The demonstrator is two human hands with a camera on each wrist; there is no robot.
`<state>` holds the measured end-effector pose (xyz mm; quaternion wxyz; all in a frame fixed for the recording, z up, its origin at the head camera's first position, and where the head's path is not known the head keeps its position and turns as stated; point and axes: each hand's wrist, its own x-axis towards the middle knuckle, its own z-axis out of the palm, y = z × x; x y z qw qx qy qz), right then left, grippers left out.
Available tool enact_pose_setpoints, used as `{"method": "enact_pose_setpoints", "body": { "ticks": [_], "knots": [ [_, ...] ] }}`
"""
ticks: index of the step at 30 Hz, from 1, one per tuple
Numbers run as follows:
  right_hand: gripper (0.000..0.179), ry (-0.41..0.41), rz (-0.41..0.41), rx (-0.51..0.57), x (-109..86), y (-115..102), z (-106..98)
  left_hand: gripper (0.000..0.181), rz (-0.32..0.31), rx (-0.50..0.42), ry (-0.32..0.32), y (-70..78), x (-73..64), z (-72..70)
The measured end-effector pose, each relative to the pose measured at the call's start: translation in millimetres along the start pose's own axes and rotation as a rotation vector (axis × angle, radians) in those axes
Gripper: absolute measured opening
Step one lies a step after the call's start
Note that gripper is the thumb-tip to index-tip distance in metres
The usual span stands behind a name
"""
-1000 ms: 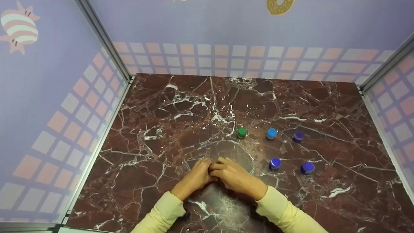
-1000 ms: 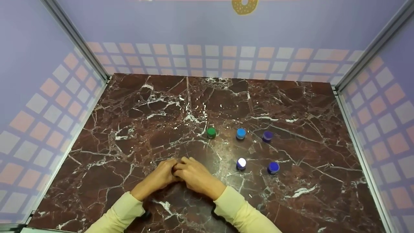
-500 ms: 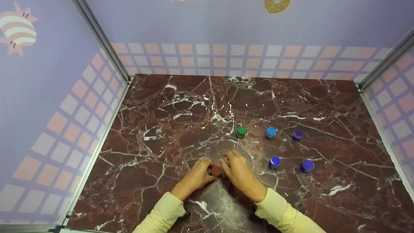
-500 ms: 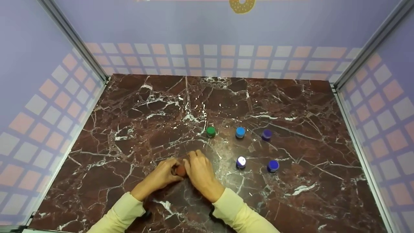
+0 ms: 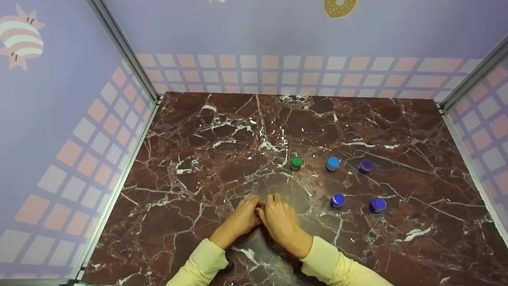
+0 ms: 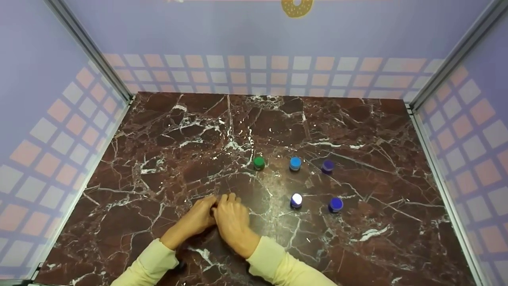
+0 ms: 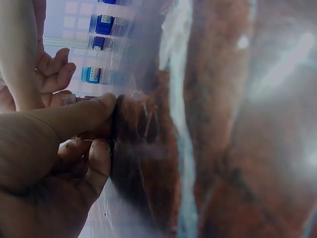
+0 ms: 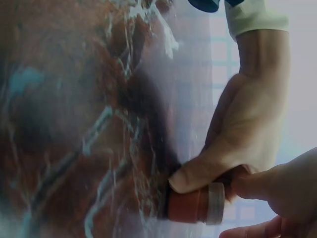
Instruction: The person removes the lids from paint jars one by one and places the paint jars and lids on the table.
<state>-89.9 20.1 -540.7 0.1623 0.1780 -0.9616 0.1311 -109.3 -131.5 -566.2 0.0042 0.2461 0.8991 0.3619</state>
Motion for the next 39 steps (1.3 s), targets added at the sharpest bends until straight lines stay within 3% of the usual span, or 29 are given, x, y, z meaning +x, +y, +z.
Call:
{"method": "enact_pose_setpoints", "body": {
  "ticks": [10, 17, 19, 23, 31, 35, 39],
  "knots": [
    [0.029, 0.034, -0.067, -0.008, -0.4, -4.0, 5.2, 0.023, -0.008, -0.045, 0.016, -2.5, -0.6, 2.0],
    [0.021, -0.004, -0.115, -0.027, -1.9, -7.2, 0.2, 0.025, 0.118, -0.009, 0.050, -4.9, -1.4, 1.9],
    [0.019, -0.007, -0.151, -0.027, -1.7, -5.7, -0.4, 0.024, 0.125, -0.001, 0.050, -5.4, -0.6, 1.7],
    [0.018, -0.026, -0.248, -0.013, 0.9, 0.8, -1.8, 0.023, 0.085, 0.018, 0.026, -5.6, -0.2, 0.3],
    [0.021, -0.123, -0.527, 0.054, 8.8, 20.9, -6.6, 0.029, -0.067, -0.008, -0.047, -1.7, 0.9, -1.5],
    [0.023, -0.170, -0.592, 0.110, 10.3, 28.3, -7.5, 0.033, -0.060, -0.009, -0.036, -1.5, 1.0, -0.8],
    [0.027, -0.222, -0.594, 0.216, 9.3, 35.0, -8.7, 0.034, -0.032, -0.002, -0.030, -1.1, 0.8, -0.5]
  ]
}}
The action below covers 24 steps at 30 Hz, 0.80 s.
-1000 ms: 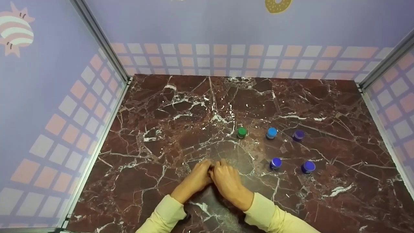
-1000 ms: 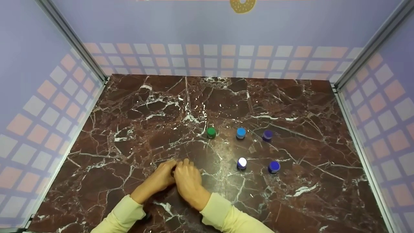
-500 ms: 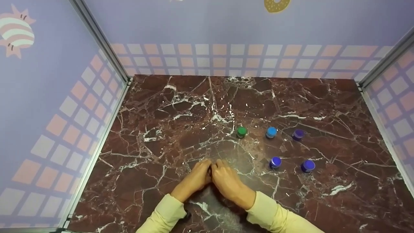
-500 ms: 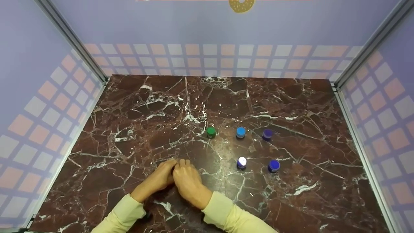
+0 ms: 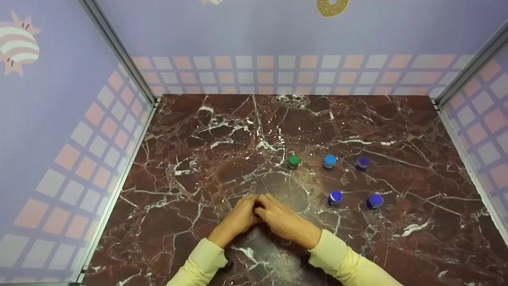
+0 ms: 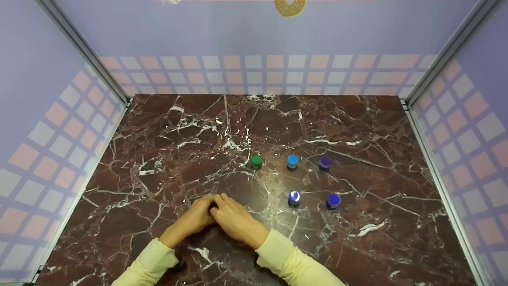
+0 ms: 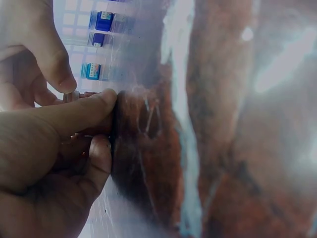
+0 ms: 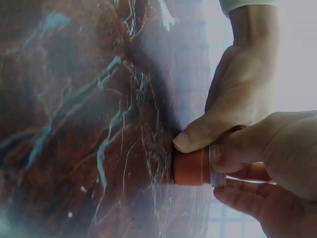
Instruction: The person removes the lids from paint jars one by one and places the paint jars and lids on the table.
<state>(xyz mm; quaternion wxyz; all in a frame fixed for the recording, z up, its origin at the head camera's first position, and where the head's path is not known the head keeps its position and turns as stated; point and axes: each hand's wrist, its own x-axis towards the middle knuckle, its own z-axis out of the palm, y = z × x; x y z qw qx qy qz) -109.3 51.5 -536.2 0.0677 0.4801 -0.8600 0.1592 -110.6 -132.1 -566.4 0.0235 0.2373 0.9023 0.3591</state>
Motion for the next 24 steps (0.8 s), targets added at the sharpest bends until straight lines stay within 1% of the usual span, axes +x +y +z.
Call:
{"method": "enact_pose_setpoints", "body": {
  "ticks": [3, 6, 8, 11, 14, 16, 18, 21, 24],
  "knots": [
    [0.031, 0.021, -0.001, 0.114, -3.1, 4.0, -2.1, 0.037, 0.019, -0.003, -0.007, -1.5, 0.3, -0.1],
    [0.032, 0.089, 0.022, 0.223, -5.5, 6.9, -5.2, 0.041, 0.030, -0.006, -0.015, -1.8, 0.4, -1.5],
    [0.028, 0.158, 0.078, 0.272, -5.5, 7.6, -6.6, 0.043, 0.029, -0.006, -0.014, -1.2, 0.6, -3.0],
    [0.018, 0.272, 0.225, 0.300, -3.3, 5.9, -7.7, 0.042, 0.023, -0.007, -0.012, -0.5, 1.0, -3.9],
    [0.010, 0.358, 0.375, 0.271, -0.3, 0.9, -6.3, 0.037, 0.014, -0.014, -0.017, -0.3, 1.2, -3.2],
    [0.011, 0.379, 0.444, 0.212, 1.9, -3.7, -4.3, 0.035, 0.004, -0.024, -0.024, -0.7, 1.3, -2.4],
    [0.014, 0.370, 0.485, 0.147, 4.3, -9.2, -2.5, 0.034, -0.008, -0.030, -0.030, -1.3, 1.1, -1.9],
    [0.019, 0.321, 0.519, 0.062, 9.0, -18.5, -0.7, 0.032, -0.024, -0.043, -0.036, -2.1, 0.2, -1.7],
    [0.025, 0.260, 0.549, 0.005, 14.0, -27.2, 1.5, 0.027, 0.009, -0.027, -0.019, -2.8, -1.4, -1.1]
  ]
}}
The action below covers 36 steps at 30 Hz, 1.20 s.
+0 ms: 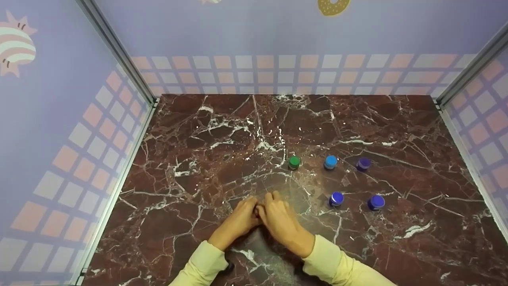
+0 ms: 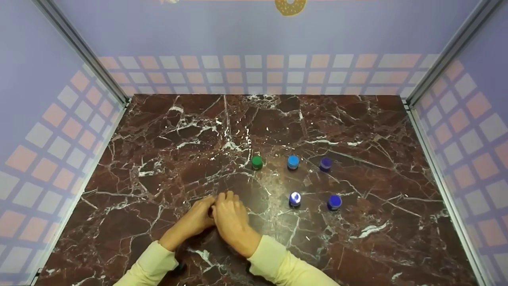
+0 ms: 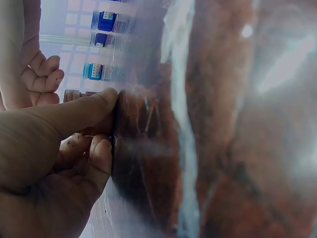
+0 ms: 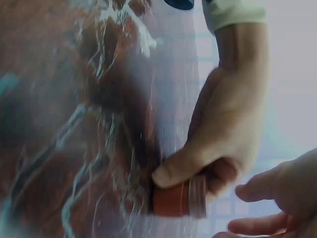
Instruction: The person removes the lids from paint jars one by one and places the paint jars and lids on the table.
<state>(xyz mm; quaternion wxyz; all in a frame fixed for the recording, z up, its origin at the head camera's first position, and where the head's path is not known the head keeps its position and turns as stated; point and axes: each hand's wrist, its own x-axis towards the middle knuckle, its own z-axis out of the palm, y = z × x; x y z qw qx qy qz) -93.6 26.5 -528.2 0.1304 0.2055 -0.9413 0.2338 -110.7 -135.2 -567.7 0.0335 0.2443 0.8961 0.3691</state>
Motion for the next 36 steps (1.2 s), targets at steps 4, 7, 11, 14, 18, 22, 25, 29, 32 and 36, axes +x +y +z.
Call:
{"method": "enact_pose_setpoints", "body": {
  "ticks": [4, 7, 11, 14, 18, 22, 25, 29, 32, 36],
  "knots": [
    [0.028, -0.025, 0.010, -0.082, -1.4, -8.7, 6.5, 0.020, 0.081, 0.045, 0.044, -0.7, -2.1, 0.5],
    [0.029, -0.012, -0.011, -0.126, -2.5, -10.5, 11.3, 0.020, 0.104, 0.064, 0.064, -0.8, -2.5, 0.7],
    [0.028, 0.014, -0.049, -0.162, -3.6, -8.6, 14.6, 0.023, 0.095, 0.054, 0.063, -1.0, -2.3, 0.9],
    [0.023, 0.007, -0.083, -0.160, -3.2, -5.9, 14.5, 0.027, 0.069, 0.045, 0.043, -0.8, -2.8, 0.5],
    [0.019, -0.040, -0.170, -0.095, -1.3, 0.7, 11.1, 0.031, 0.030, 0.046, 0.020, -0.1, -2.9, 0.3],
    [0.016, -0.120, -0.289, -0.032, 2.7, 9.7, 4.6, 0.033, 0.012, 0.036, 0.013, 0.5, -0.7, 0.5],
    [0.014, -0.211, -0.379, -0.013, 7.2, 15.6, -1.5, 0.035, -0.002, 0.019, 0.012, 1.4, 0.7, -0.2],
    [0.018, -0.330, -0.473, -0.007, 12.0, 22.0, -7.7, 0.037, -0.037, 0.005, 0.000, 2.2, 1.2, -0.6],
    [0.019, -0.373, -0.511, 0.001, 13.5, 26.1, -10.1, 0.036, -0.050, 0.001, -0.011, 2.3, 1.2, -0.4],
    [0.021, -0.343, -0.538, 0.056, 13.1, 32.3, -10.4, 0.034, -0.025, 0.006, -0.005, 1.1, 1.6, -0.8]
  ]
}}
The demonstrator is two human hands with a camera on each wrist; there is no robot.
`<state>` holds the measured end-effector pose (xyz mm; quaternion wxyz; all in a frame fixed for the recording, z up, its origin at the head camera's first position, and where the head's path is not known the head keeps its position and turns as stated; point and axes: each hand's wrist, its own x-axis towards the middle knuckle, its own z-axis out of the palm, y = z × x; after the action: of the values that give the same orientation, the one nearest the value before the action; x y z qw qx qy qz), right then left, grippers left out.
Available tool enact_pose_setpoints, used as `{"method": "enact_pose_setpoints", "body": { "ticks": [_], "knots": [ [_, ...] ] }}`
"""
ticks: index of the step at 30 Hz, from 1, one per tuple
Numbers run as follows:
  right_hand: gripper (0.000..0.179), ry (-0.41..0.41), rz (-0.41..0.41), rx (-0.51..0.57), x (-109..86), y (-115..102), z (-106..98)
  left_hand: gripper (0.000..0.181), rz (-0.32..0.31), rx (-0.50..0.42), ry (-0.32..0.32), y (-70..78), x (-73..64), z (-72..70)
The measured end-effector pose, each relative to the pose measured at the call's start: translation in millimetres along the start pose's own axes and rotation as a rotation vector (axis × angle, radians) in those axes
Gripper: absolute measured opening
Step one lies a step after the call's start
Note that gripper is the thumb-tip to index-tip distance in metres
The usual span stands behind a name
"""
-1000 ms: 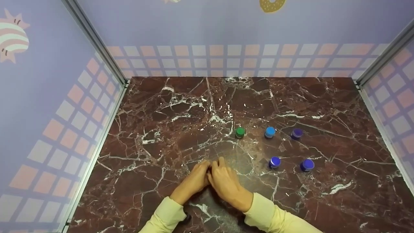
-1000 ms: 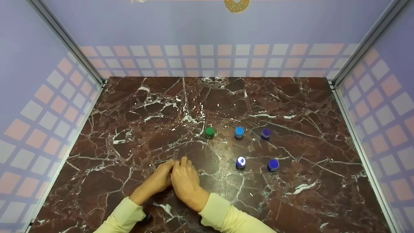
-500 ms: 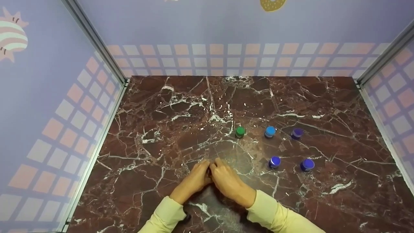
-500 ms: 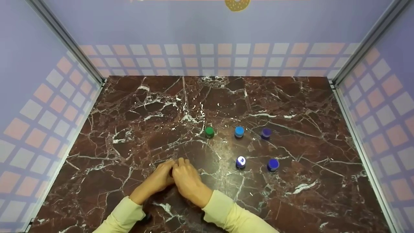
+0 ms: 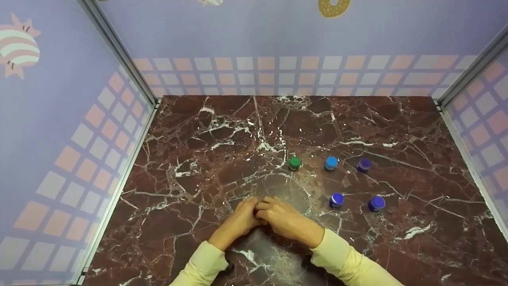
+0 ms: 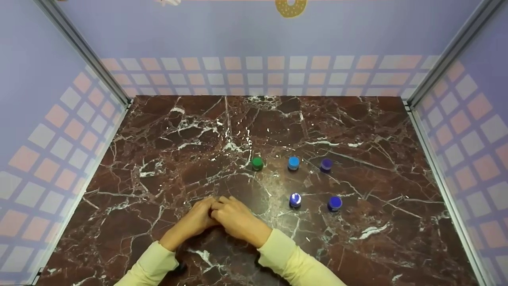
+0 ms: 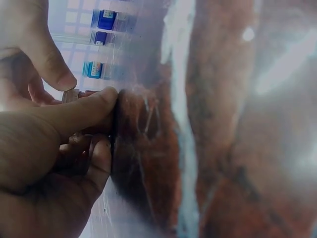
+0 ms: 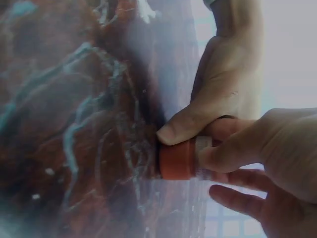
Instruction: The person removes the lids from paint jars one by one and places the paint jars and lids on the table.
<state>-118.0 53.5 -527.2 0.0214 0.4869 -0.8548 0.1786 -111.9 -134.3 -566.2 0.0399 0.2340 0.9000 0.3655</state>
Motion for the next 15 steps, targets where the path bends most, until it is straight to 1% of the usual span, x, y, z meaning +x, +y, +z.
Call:
{"method": "enact_pose_setpoints", "body": {
  "ticks": [4, 5, 7, 9, 12, 14, 15],
  "knots": [
    [0.023, 0.120, -0.026, 0.106, -4.4, 5.1, 1.1, 0.036, 0.033, 0.020, 0.002, -0.9, 0.2, -0.5],
    [0.022, 0.155, -0.021, 0.140, -5.1, 6.1, 1.0, 0.036, 0.033, 0.020, 0.001, -0.9, 0.1, -0.7],
    [0.021, 0.225, 0.022, 0.199, -6.2, 7.2, 0.0, 0.038, 0.033, 0.023, 0.001, -0.5, 0.0, -1.2],
    [0.019, 0.294, 0.109, 0.251, -6.5, 6.9, -1.7, 0.039, 0.030, 0.027, 0.007, -0.1, 0.2, -1.1],
    [0.014, 0.392, 0.285, 0.302, -5.4, 4.9, -3.2, 0.038, 0.037, 0.024, 0.017, 0.6, 0.3, -0.6],
    [0.010, 0.436, 0.385, 0.303, -3.9, 2.8, -2.7, 0.038, 0.040, 0.021, 0.019, 0.7, 0.3, 0.1],
    [0.009, 0.448, 0.425, 0.286, -3.3, 1.5, -2.0, 0.037, 0.038, 0.011, 0.017, 0.9, 0.2, 0.1]
  ]
}}
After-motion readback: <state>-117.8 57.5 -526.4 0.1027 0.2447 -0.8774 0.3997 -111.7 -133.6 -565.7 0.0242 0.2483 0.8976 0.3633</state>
